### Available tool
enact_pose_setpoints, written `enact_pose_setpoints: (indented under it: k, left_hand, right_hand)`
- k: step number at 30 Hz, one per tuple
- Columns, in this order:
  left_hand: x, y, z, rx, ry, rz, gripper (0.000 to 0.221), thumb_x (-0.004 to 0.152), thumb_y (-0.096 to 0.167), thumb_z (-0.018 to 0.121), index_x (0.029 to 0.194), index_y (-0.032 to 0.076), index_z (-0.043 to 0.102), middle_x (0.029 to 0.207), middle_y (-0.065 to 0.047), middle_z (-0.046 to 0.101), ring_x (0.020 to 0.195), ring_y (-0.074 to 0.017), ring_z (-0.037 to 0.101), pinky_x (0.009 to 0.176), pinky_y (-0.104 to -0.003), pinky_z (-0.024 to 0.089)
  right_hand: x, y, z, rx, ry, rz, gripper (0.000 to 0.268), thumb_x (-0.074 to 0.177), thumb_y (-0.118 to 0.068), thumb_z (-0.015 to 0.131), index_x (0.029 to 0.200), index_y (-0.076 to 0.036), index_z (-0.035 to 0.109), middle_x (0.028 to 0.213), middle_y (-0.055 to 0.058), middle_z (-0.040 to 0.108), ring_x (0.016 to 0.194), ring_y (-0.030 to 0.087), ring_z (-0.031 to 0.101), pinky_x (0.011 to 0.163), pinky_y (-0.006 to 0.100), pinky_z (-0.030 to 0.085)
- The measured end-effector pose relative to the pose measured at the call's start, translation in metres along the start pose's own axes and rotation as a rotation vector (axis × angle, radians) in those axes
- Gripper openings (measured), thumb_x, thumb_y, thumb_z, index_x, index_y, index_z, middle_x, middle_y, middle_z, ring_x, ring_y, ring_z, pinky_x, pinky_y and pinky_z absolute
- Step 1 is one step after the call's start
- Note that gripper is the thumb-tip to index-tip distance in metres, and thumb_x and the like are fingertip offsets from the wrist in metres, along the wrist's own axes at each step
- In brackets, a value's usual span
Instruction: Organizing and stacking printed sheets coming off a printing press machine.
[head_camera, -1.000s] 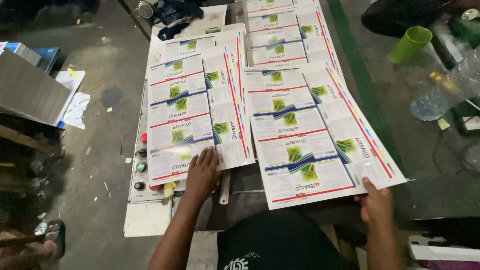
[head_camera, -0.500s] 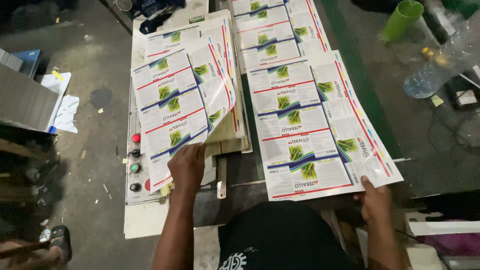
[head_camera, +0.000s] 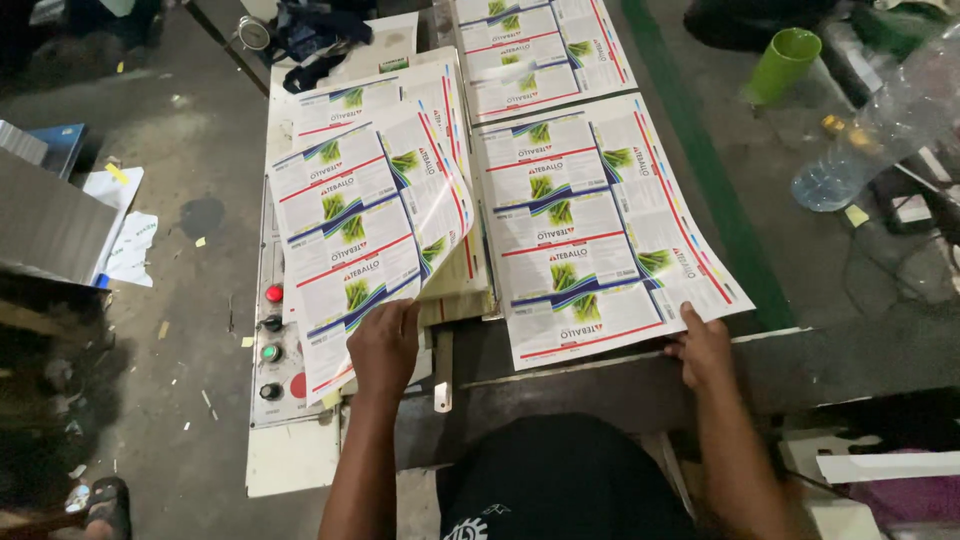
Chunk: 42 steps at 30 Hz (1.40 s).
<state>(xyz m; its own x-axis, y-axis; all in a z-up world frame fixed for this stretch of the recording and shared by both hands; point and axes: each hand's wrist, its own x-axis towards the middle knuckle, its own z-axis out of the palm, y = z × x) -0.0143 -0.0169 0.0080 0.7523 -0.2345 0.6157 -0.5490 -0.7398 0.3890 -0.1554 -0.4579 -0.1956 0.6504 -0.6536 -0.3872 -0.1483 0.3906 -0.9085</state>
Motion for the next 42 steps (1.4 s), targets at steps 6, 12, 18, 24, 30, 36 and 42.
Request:
enact_pose_setpoints:
  k: [6,12,18,24,30,36,42]
  left_hand:
    - [-0.001,0.007,-0.020,0.035,-0.100,-0.008,0.011,0.094,0.015,0.071,0.101,0.007,0.074,0.094,-0.012,0.075,0.084,-0.0339,0.071,0.068,-0.045,0.056]
    - [-0.014,0.010,-0.002,-0.045,-0.182,0.018,0.015,0.089,0.014,0.072,0.103,0.008,0.075,0.098,-0.013,0.076,0.086,-0.0346,0.072,0.071,-0.044,0.058]
    - [-0.012,0.026,0.001,-0.132,-0.166,0.071,0.013,0.090,0.012,0.071,0.102,0.009,0.075,0.100,-0.012,0.077,0.088,-0.0345,0.073,0.073,-0.044,0.058]
    - [-0.023,0.024,0.006,-0.131,-0.180,0.066,0.011,0.089,0.012,0.074,0.099,0.008,0.075,0.098,-0.011,0.078,0.088,-0.0341,0.073,0.073,-0.044,0.058]
    - [-0.031,0.037,0.025,-0.221,0.040,0.084,0.012,0.089,0.013,0.073,0.100,0.007,0.074,0.100,-0.012,0.076,0.088,-0.0323,0.074,0.075,-0.041,0.060]
    - [-0.050,0.083,0.069,-0.296,-0.220,0.180,0.016,0.090,0.015,0.073,0.104,0.007,0.073,0.108,-0.011,0.075,0.102,-0.0320,0.072,0.087,-0.044,0.057]
    - [-0.038,0.066,0.087,-0.187,-0.420,0.397,0.028,0.091,0.023,0.069,0.111,0.004,0.071,0.125,-0.015,0.071,0.121,-0.0346,0.064,0.106,-0.050,0.045]
  right_hand:
    - [-0.020,-0.008,0.001,-0.034,-0.064,0.118,0.051,0.102,-0.031,0.057,0.146,-0.009,0.044,0.105,0.013,0.073,0.076,0.020,0.071,0.055,0.032,0.049]
    - [-0.021,0.007,0.040,-0.741,-0.055,-0.538,0.055,0.101,-0.032,0.058,0.152,-0.014,0.051,0.131,0.016,0.070,0.110,0.030,0.065,0.087,0.044,0.051]
    - [0.028,-0.023,0.121,-1.471,-0.127,-0.809,0.067,0.100,-0.053,0.048,0.150,-0.009,0.046,0.157,0.018,0.042,0.147,0.039,0.031,0.115,0.063,0.021]
    - [0.049,-0.047,0.156,-1.509,-0.145,-0.726,0.069,0.101,-0.058,0.044,0.152,-0.012,0.045,0.160,0.015,0.039,0.152,0.037,0.026,0.117,0.070,0.014]
    - [-0.059,-0.099,0.161,-0.954,-0.342,-0.218,0.058,0.096,-0.042,0.055,0.151,-0.021,0.052,0.140,0.004,0.066,0.122,0.027,0.067,0.107,0.046,0.051]
    - [-0.065,0.002,0.124,-0.188,-1.004,0.107,0.044,0.092,-0.027,0.063,0.133,-0.011,0.057,0.119,0.001,0.073,0.099,0.018,0.072,0.075,0.036,0.061]
    - [-0.051,0.016,0.073,0.030,-0.493,0.205,0.026,0.092,-0.022,0.064,0.116,-0.012,0.065,0.095,0.006,0.075,0.072,0.018,0.071,0.050,0.031,0.046]
